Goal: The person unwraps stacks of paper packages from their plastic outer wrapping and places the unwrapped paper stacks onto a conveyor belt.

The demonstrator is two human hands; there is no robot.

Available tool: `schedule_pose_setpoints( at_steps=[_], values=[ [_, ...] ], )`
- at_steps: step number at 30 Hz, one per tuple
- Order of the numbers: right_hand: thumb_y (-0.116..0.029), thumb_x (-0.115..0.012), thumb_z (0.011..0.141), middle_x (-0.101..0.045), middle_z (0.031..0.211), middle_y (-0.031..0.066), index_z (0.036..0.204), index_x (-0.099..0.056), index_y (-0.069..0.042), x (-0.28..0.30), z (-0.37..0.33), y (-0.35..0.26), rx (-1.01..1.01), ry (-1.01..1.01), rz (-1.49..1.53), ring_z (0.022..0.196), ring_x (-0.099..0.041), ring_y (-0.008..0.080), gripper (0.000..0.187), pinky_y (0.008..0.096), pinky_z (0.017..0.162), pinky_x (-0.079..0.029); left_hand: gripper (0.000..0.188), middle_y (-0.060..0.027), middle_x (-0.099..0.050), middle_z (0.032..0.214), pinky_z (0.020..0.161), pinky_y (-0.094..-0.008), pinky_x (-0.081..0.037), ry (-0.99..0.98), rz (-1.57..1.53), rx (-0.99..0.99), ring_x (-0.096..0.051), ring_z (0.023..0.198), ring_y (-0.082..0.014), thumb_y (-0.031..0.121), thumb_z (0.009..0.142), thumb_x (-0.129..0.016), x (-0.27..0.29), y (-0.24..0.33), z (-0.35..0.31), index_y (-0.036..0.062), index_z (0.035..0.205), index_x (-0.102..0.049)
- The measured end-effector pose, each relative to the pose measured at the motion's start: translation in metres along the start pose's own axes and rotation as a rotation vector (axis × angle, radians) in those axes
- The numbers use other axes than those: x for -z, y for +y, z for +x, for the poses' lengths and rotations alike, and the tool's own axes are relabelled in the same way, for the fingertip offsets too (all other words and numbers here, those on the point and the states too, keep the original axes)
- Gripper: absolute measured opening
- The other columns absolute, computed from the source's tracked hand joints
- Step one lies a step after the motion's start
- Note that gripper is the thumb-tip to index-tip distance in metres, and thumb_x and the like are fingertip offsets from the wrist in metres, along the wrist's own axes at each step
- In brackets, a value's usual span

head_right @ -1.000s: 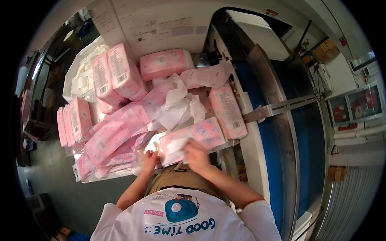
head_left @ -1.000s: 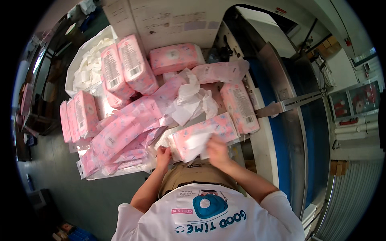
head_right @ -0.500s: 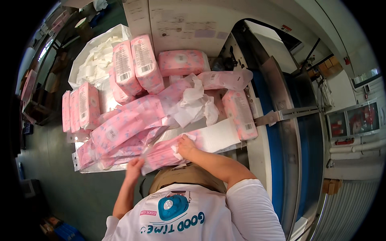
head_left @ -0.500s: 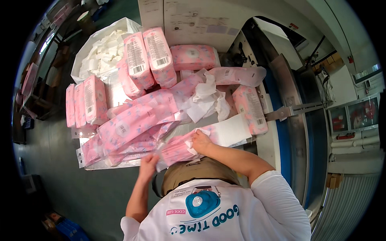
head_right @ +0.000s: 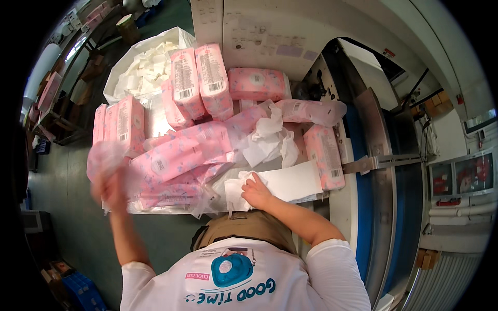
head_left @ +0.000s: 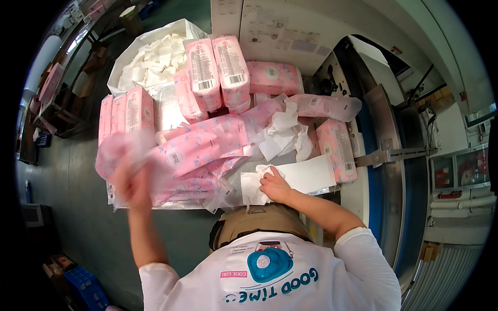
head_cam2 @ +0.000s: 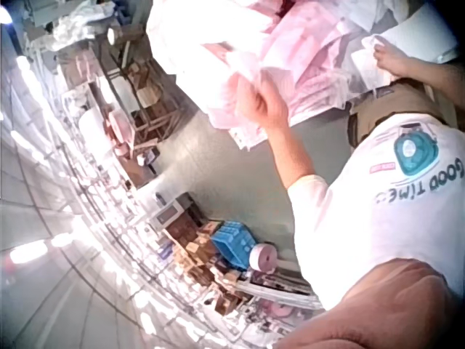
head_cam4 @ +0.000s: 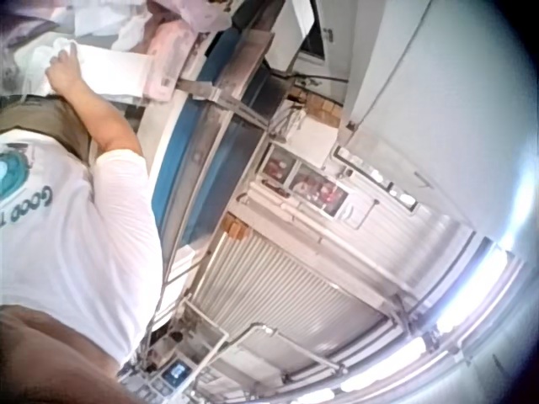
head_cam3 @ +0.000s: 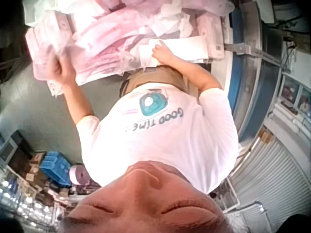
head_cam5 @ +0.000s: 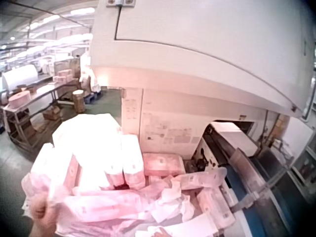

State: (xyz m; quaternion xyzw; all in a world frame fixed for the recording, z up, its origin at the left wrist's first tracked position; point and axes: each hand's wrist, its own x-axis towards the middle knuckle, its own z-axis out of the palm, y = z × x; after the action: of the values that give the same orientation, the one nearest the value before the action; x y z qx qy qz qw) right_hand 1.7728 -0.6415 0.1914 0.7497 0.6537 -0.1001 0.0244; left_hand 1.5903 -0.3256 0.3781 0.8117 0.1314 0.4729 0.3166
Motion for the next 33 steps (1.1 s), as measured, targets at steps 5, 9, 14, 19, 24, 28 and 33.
schedule_pose_setpoints(
  at_steps=[5,9,14,19,24,28,33],
  values=[
    [-0.01,-0.055,0.071,-0.056,0.082,-0.0001,0.073,-0.063,-0.015,0.017,0.017,0.002,0.07,0.176,0.11,0.097,-0.052,0.0202,0.009,0.0528,0.105,-0.025,0.015,-0.0173,-0.063,0.088,0.066,-0.0385,-0.047,-0.981,0.437,-0.013,-0.06,0.077,-0.0321,0.013,0.082,-0.059,-0.155,-0.076,-0.031,-0.0001,0.089,-0.059],
    [-0.011,-0.055,0.071,-0.057,0.091,-0.0016,0.079,-0.062,-0.017,0.067,0.041,0.052,-0.071,0.542,0.049,0.1,-0.052,0.0176,0.012,0.0517,0.1,-0.029,0.014,-0.0169,-0.063,0.088,0.07,-0.0327,-0.047,-0.485,0.009,0.03,-0.062,0.081,-0.0281,0.01,0.084,-0.056,-0.168,-0.037,-0.056,0.0004,0.094,-0.06],
    [-0.009,-0.055,0.075,-0.046,0.129,0.0073,0.117,-0.055,-0.015,0.085,0.044,0.126,-0.408,0.459,-0.064,0.123,-0.039,0.0256,0.042,0.0518,0.103,-0.024,0.02,-0.0135,-0.064,0.096,0.079,-0.0304,-0.045,-0.557,-0.45,0.77,-0.059,0.091,-0.02,0.011,0.089,-0.052,-0.179,-0.035,-0.148,-0.0011,0.104,-0.059],
    [-0.014,-0.058,0.076,-0.038,0.138,0.0123,0.129,-0.046,-0.011,0.057,-0.015,0.101,-0.513,0.245,0.319,0.129,-0.033,0.0302,0.054,0.0469,0.104,-0.026,0.037,-0.0052,-0.059,0.099,0.074,-0.0285,-0.045,-0.608,-0.416,1.487,-0.056,0.086,-0.0148,0.035,0.094,-0.047,-0.205,-0.063,-0.254,0.0026,0.111,-0.053],
    [-0.012,-0.06,0.075,-0.052,0.124,0.0138,0.117,-0.054,-0.006,-0.006,-0.111,0.077,-0.827,0.321,0.538,0.115,-0.046,0.033,0.042,0.0426,0.097,-0.037,0.054,-0.0044,-0.058,0.098,0.079,-0.0329,-0.043,-0.648,-0.688,1.671,-0.052,0.088,-0.0143,0.05,0.096,-0.034,-0.197,-0.044,-0.222,0.0042,0.12,-0.051],
    [-0.015,-0.061,0.076,-0.047,0.128,0.0125,0.12,-0.051,-0.007,-0.014,-0.125,0.064,-0.885,0.508,0.458,0.119,-0.041,0.0331,0.046,0.0469,0.097,-0.034,0.059,-0.0095,-0.057,0.117,0.092,-0.038,-0.039,-0.935,-0.479,1.364,-0.05,0.108,-0.0217,0.053,0.095,-0.034,-0.201,-0.041,-0.215,0.0065,0.124,-0.054],
    [-0.023,-0.063,0.078,-0.04,0.132,0.0185,0.127,-0.043,-0.005,-0.027,-0.141,0.082,-0.97,0.627,0.327,0.123,-0.033,0.0403,0.056,0.0516,0.1,-0.029,0.058,-0.0086,-0.05,0.129,0.099,-0.0401,-0.034,-0.986,-0.727,1.404,-0.044,0.12,-0.0235,0.052,0.095,-0.031,-0.213,-0.015,-0.203,0.0088,0.129,-0.05]
  ],
)
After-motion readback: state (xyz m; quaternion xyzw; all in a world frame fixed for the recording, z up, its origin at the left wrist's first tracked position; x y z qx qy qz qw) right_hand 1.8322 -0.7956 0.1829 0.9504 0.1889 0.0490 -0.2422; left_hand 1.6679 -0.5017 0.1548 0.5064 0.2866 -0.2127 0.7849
